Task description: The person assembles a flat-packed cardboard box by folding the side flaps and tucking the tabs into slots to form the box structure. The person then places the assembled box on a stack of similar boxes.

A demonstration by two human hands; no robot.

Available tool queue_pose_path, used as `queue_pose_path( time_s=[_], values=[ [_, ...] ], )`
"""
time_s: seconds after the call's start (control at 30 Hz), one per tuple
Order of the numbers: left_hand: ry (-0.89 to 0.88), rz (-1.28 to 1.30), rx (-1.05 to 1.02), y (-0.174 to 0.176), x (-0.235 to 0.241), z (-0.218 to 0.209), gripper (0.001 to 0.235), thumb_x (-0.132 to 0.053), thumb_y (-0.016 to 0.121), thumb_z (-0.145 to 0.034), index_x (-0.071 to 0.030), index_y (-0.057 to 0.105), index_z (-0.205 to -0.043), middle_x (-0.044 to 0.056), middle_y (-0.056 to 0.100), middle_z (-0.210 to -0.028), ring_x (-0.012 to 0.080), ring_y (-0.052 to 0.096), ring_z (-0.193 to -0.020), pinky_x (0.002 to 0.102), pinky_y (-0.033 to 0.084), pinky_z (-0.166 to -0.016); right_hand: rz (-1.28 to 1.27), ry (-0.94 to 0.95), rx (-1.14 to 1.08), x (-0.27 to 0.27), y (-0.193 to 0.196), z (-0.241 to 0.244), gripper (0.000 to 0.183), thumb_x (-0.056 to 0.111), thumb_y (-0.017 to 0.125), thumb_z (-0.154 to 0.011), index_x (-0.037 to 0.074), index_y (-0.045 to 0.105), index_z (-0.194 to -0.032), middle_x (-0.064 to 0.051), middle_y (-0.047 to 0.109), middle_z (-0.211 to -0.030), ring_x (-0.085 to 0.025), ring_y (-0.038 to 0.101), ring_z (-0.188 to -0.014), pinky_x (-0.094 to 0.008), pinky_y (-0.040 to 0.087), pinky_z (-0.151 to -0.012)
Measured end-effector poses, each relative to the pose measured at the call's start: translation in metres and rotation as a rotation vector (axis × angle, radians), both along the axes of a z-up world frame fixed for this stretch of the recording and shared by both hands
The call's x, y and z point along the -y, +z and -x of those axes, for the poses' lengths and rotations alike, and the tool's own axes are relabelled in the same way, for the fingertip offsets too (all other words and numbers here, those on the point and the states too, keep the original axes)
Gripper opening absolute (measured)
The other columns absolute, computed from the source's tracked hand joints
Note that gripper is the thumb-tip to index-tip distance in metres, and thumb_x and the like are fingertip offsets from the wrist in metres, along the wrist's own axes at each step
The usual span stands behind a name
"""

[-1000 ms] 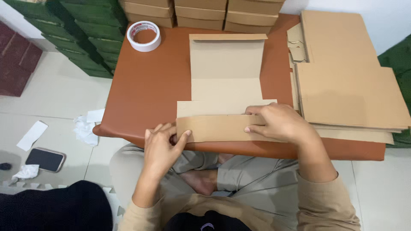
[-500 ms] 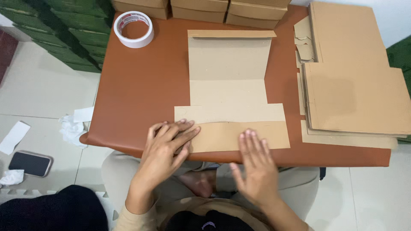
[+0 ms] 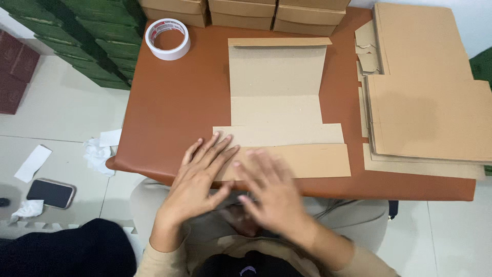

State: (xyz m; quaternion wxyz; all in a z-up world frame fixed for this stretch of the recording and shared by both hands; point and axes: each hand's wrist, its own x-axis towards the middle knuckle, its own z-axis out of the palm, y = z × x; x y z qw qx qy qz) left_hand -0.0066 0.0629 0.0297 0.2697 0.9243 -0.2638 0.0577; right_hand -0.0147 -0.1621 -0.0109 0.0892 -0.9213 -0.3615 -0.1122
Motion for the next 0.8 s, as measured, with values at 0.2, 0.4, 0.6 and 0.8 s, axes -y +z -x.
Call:
queue_pose_path(
  time_s=[0.2, 0.4, 0.6, 0.8],
  values=[
    [0.026, -0.263, 0.135, -0.007, 0.001, -0.005, 0.112, -0.078, 0.072, -0.075, -0.025, 0.025, -0.161, 0.022, 0.019, -0.166, 0.037, 0.02, -0.154, 0.052, 0.018, -0.118, 0.091, -0.055, -0.139, 0.111, 0.042, -0.041, 0.099, 0.082, 0.054, -0.079, 0.03, 0.028, -0.16, -0.01, 0.027, -0.166, -0.03, 0.02, -0.154, -0.054, 0.013, -0.119],
    [0.023, -0.193, -0.127, 0.019, 0.007, -0.011, 0.102, -0.059, 0.088, -0.065, -0.031, 0.046, -0.152, 0.018, 0.04, -0.152, 0.0387, 0.039, -0.133, 0.047, 0.028, -0.1, 0.18, -0.197, -0.199, 0.121, 0.037, -0.03, 0.094, 0.08, 0.069, -0.071, 0.043, 0.04, -0.153, -0.004, 0.049, -0.139, -0.029, 0.042, -0.133, -0.057, 0.029, -0.109],
    [-0.01, -0.303, 0.058, 0.018, 0.012, 0.019, 0.064, -0.02, 0.074, -0.081, -0.029, 0.058, -0.142, 0.008, 0.056, -0.142, 0.0287, 0.049, -0.123, 0.039, 0.036, -0.085, 0.22, -0.152, -0.015, 0.137, 0.0, 0.005, 0.058, 0.047, 0.046, -0.095, 0.052, 0.036, -0.152, 0.004, 0.052, -0.132, -0.021, 0.048, -0.125, -0.051, 0.038, -0.102],
    [-0.058, 0.159, 0.025, 0.033, -0.002, 0.035, 0.031, 0.0, 0.068, -0.074, -0.014, 0.08, -0.1, 0.009, 0.08, -0.107, 0.0291, 0.072, -0.105, 0.056, 0.038, -0.105, 0.021, -0.079, -0.091, 0.127, 0.078, 0.016, 0.039, 0.015, 0.067, -0.086, 0.026, 0.071, -0.124, -0.007, 0.075, -0.116, -0.023, 0.07, -0.11, -0.042, 0.056, -0.097]
  ],
)
